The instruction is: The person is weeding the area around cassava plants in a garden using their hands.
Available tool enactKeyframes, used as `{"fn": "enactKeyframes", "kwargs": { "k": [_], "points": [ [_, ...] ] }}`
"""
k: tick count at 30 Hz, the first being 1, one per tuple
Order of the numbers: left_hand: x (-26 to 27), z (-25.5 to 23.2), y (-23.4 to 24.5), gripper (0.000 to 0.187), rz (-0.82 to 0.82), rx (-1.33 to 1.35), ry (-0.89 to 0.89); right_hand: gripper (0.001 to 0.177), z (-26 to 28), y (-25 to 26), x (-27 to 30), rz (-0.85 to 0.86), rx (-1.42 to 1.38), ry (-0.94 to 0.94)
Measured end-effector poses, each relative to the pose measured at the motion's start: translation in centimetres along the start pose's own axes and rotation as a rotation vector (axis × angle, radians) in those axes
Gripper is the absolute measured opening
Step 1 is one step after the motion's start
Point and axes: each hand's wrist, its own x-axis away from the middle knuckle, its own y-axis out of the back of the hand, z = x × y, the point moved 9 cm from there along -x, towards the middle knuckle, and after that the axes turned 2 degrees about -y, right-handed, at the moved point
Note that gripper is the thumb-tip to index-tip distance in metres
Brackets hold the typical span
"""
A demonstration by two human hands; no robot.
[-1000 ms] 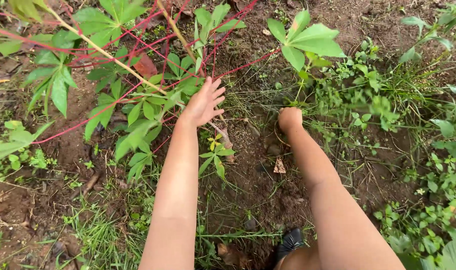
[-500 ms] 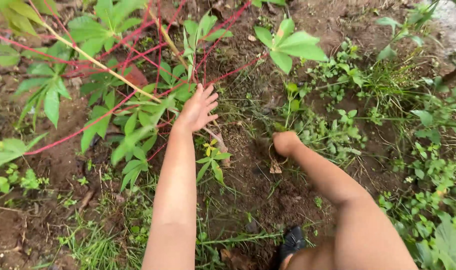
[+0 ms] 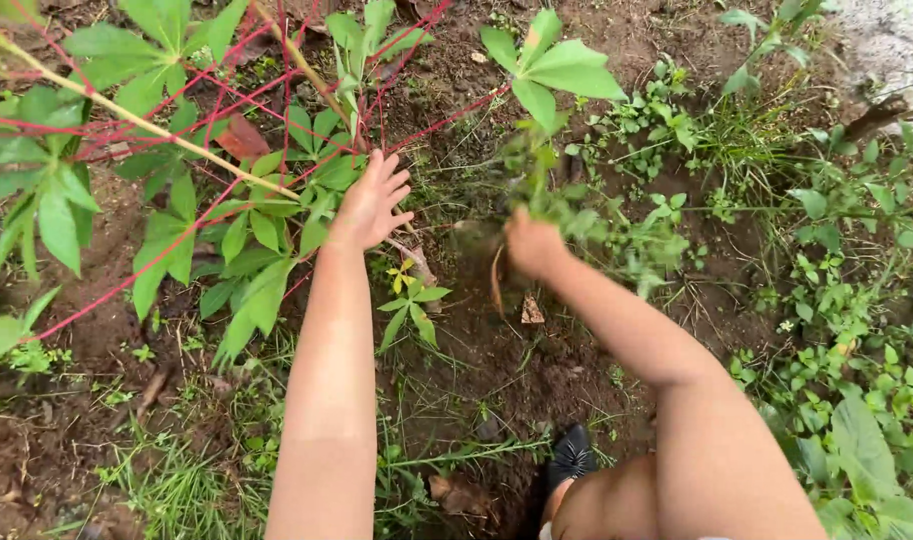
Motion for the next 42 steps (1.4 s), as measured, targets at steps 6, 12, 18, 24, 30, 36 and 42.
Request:
{"fn": "enactKeyframes", "kwargs": {
  "k": [6,12,18,24,30,36,42],
  "points": [
    [-0.2,0.1,-0.5,0.097,-0.092,-0.026,-0.008,0.040,-13.8,-4.7,-8.6,-0.196,-0.055,-0.281],
    [-2.1,0.1,-2.4,0.094,-0.170,-0.052,0.096,0.049,-18.2,-6.0,-9.7,-0.186,-0.102,-0.446],
    [-5.4,-0.7,-5.9,0.093,-0.056,-0.039,0.123,0.032,-18.0,-8.0,-10.2,-0.187,-0.077,-0.447],
    [-6.0,-4.1,-7.5,0.090,0.119,-0.159,0.175,0.022,-17.7,-7.0,-8.0,-0.242,-0.185,-0.341],
    [-6.3,-6.4,-11.6,0.082,0.312,-0.371,0.214,0.020,-13.0,-4.6,-2.2,-0.186,-0.246,-0.090],
    [-7.9,-5.0,-14.1,0.076,0.259,-0.438,0.257,0.028,-3.2,-7.1,1.8,-0.330,-0.276,0.337],
    [-7.5,-8.1,-12.8,0.063,0.455,-0.192,-0.094,0.043,-11.9,-0.2,-1.8,-0.262,-0.518,0.020]
  ]
}}
